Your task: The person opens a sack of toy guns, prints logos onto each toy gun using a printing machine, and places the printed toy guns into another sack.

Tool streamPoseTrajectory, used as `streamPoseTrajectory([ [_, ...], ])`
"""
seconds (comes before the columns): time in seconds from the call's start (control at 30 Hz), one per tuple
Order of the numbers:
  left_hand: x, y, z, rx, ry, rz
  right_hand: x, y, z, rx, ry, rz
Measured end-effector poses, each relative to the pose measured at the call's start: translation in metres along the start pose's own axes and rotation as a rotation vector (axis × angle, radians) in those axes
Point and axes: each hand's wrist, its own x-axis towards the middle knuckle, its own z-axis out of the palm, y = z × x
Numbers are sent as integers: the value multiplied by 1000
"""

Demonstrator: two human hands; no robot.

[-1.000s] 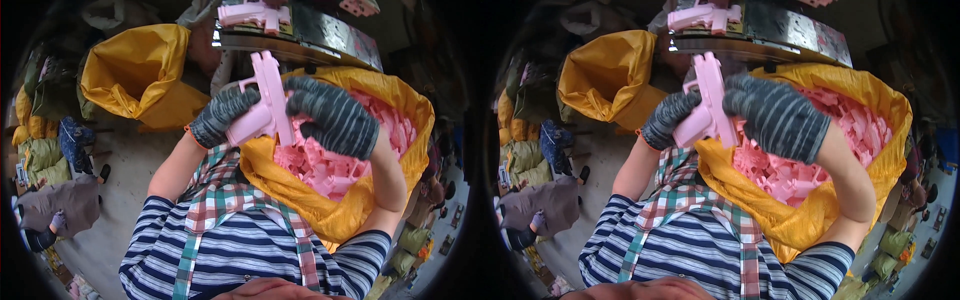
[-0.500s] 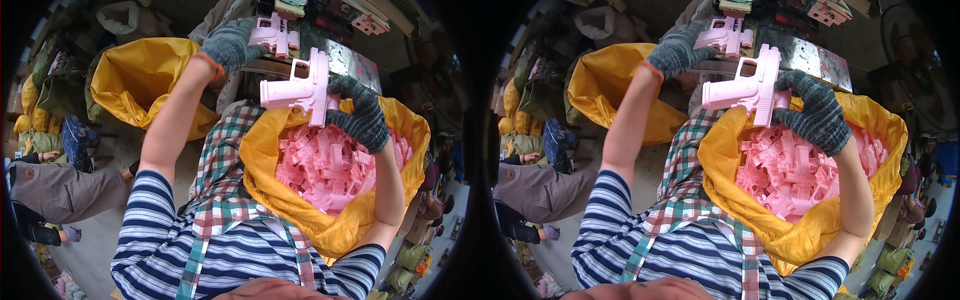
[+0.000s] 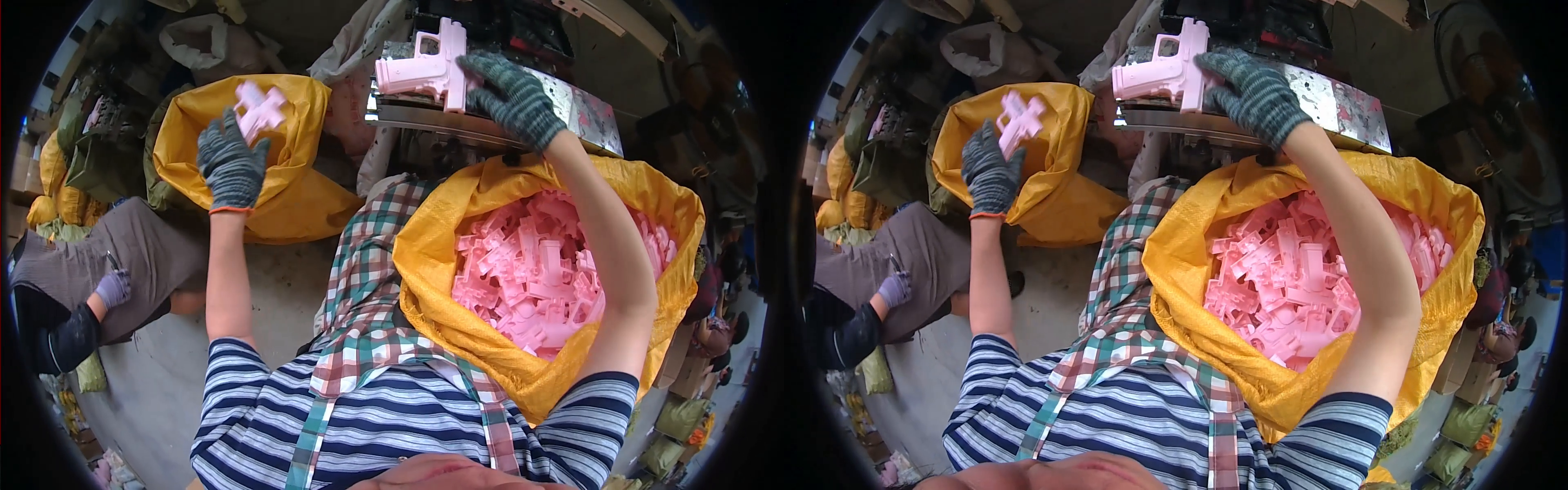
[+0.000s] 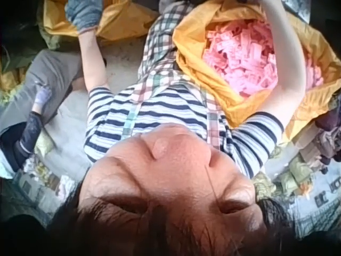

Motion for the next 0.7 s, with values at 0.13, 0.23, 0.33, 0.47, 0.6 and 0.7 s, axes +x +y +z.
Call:
streamPoseTrajectory([
  [0.13, -11, -11, 7, -149, -178, 50, 12, 8, -4, -297, 68, -165],
  [0.23, -23, 18, 6, -294, -185, 96, -11, -19, -29, -154, 27, -106],
  [0.33, -32, 66, -1, -876, -202, 102, -53, -39, -61, 166, -706, 79],
  [0.47, -43, 141, -22, -1445, -491, 333, -122, -22, -35, -292, -902, 258],
  [0.6, -60, 193, -40, -1619, -747, 656, -154, -4, 5, -415, -462, 214],
  [0.7, -68, 210, -30, -1229, -684, 919, -156, 10, 21, -411, -398, 172],
])
